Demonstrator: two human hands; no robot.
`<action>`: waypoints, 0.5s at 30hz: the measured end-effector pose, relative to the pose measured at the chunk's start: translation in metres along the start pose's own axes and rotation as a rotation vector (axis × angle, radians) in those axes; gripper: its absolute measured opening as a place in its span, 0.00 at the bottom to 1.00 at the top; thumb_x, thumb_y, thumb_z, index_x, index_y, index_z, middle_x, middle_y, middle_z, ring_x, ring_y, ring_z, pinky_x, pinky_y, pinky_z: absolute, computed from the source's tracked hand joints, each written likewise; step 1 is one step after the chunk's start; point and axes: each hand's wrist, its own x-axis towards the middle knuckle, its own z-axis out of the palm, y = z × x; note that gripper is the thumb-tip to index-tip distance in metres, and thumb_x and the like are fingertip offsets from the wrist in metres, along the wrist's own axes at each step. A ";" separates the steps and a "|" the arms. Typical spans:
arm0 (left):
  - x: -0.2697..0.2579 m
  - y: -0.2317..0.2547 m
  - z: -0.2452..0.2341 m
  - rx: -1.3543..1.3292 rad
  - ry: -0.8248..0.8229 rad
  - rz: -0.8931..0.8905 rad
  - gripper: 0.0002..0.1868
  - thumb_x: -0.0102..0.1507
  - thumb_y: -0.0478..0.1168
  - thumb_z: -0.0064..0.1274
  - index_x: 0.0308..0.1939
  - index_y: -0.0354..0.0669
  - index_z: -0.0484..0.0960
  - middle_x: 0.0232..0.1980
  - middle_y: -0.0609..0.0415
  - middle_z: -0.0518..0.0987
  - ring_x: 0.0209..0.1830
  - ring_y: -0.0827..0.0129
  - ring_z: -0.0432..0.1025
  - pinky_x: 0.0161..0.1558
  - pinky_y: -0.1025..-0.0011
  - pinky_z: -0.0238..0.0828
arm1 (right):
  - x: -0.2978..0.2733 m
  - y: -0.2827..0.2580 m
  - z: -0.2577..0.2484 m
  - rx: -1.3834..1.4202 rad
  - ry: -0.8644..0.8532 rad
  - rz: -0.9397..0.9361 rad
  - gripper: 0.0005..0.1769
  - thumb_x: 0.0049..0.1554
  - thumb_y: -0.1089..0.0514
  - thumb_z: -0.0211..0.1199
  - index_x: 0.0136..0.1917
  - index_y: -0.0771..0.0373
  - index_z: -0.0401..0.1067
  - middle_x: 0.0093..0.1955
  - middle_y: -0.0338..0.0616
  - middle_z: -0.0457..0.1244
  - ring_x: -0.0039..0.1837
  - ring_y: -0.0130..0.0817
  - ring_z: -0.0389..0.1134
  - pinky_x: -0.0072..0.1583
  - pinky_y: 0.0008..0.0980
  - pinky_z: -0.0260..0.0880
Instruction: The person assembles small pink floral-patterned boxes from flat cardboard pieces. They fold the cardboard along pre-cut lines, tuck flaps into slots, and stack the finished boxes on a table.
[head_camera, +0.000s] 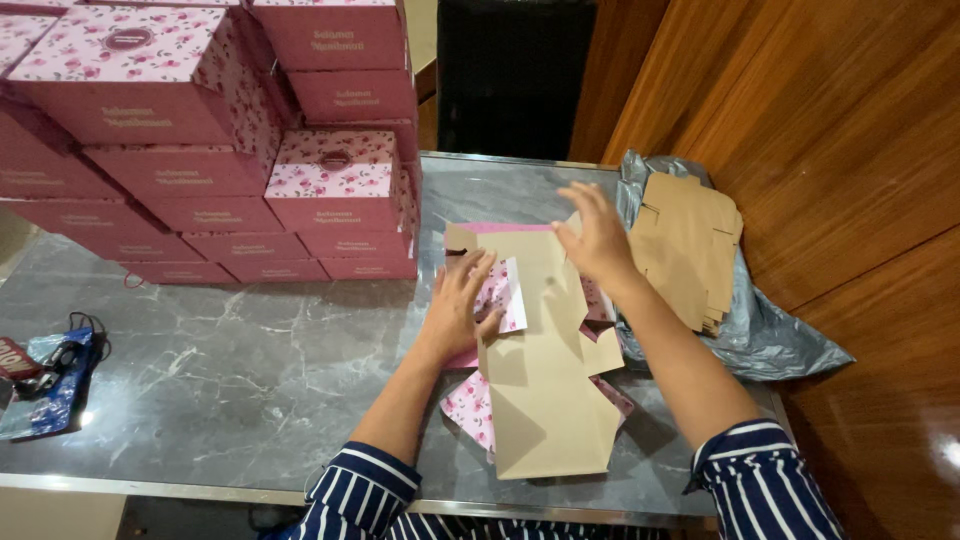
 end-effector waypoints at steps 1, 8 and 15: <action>0.000 -0.002 0.002 -0.030 0.050 -0.007 0.48 0.57 0.53 0.62 0.77 0.54 0.57 0.75 0.44 0.64 0.75 0.47 0.58 0.74 0.43 0.46 | 0.002 0.000 0.006 0.019 -0.120 -0.026 0.27 0.57 0.53 0.67 0.68 0.59 0.68 0.73 0.53 0.62 0.77 0.53 0.58 0.74 0.46 0.59; 0.001 -0.022 0.022 -0.040 0.099 -0.107 0.61 0.55 0.68 0.61 0.79 0.38 0.49 0.73 0.33 0.63 0.74 0.41 0.57 0.73 0.43 0.48 | 0.019 -0.002 0.048 -0.116 -0.736 -0.041 0.45 0.50 0.51 0.70 0.77 0.56 0.56 0.76 0.54 0.55 0.77 0.52 0.53 0.74 0.47 0.56; 0.000 -0.027 0.024 -0.111 0.043 -0.133 0.66 0.57 0.68 0.58 0.81 0.37 0.37 0.81 0.29 0.51 0.82 0.39 0.45 0.72 0.34 0.36 | 0.040 -0.018 0.042 -0.328 -0.948 0.227 0.56 0.47 0.43 0.73 0.82 0.42 0.47 0.76 0.46 0.54 0.78 0.46 0.53 0.75 0.66 0.45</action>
